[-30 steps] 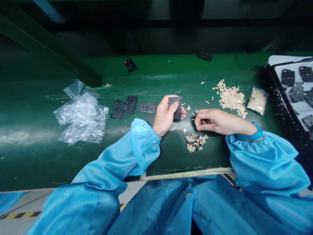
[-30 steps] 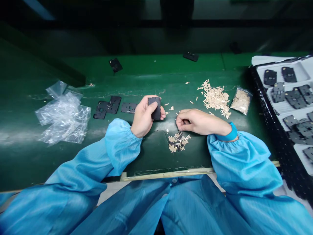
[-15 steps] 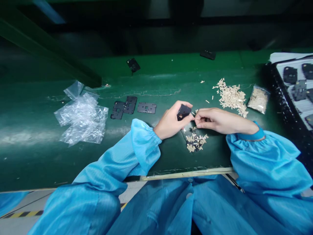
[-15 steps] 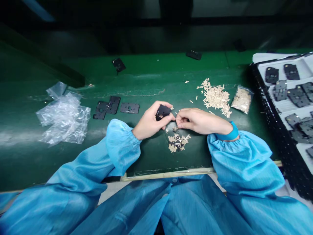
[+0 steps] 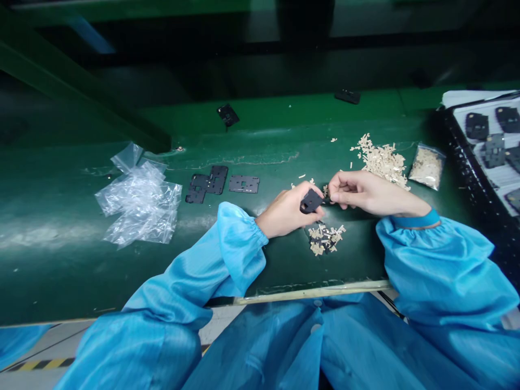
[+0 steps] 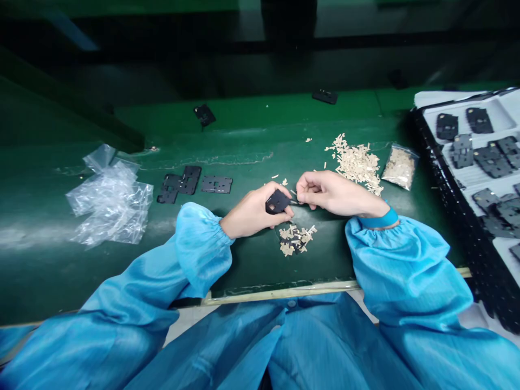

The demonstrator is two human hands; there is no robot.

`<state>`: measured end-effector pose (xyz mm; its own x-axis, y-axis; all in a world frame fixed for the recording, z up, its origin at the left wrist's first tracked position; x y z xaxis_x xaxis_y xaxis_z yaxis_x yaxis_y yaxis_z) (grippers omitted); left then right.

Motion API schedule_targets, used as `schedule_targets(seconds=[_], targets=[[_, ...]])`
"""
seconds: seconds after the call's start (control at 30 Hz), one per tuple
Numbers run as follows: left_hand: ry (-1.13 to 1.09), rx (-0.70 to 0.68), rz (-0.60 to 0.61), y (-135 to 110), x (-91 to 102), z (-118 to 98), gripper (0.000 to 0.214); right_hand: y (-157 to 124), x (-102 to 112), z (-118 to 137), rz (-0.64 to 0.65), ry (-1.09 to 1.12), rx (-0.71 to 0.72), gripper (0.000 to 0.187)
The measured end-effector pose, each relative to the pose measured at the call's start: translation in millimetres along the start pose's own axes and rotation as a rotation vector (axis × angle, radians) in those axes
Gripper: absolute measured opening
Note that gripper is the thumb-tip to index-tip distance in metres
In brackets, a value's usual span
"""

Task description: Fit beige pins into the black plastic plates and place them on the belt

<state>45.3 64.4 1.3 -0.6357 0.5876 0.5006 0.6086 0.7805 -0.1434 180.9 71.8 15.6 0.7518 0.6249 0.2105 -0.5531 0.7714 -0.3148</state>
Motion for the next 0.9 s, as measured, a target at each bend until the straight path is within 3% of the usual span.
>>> schedule_targets(seconds=[0.1,0.43,0.53,0.63,0.77,0.9], targets=[[-0.085,-0.012,0.092,-1,-6.7,0,0.023,1,-1,1,-0.018,0.071,0.008,0.024],[-0.274,-0.019,0.105,1,-7.7,1,0.034,0,-1,13,-0.078,0.157,0.104,0.026],[-0.382,0.093,0.038,3,-0.6,7,0.025,0,-1,15,-0.102,0.111,0.130,0.026],[-0.475,0.140,-0.067,4,12.0,11,0.024,-1,-3,28,-0.175,0.008,0.250,0.023],[-0.543,0.196,-0.046,3,12.6,14,0.031,-3,-7,43,-0.249,-0.141,0.434,0.015],[-0.589,0.195,-0.118,3,14.7,18,0.036,-1,-5,36,-0.315,-0.071,0.434,0.013]])
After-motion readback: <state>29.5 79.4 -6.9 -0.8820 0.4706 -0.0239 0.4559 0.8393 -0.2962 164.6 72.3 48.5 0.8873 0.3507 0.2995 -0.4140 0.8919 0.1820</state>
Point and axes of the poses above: each hand's wrist, its own y-axis towards the middle knuckle, its own x-axis out of the back of the hand, z = x × y, the point moved 9 cm from there along y, towards the middle knuckle, and after that the axes turned 9 degrees about y, right-handed, at the moved point
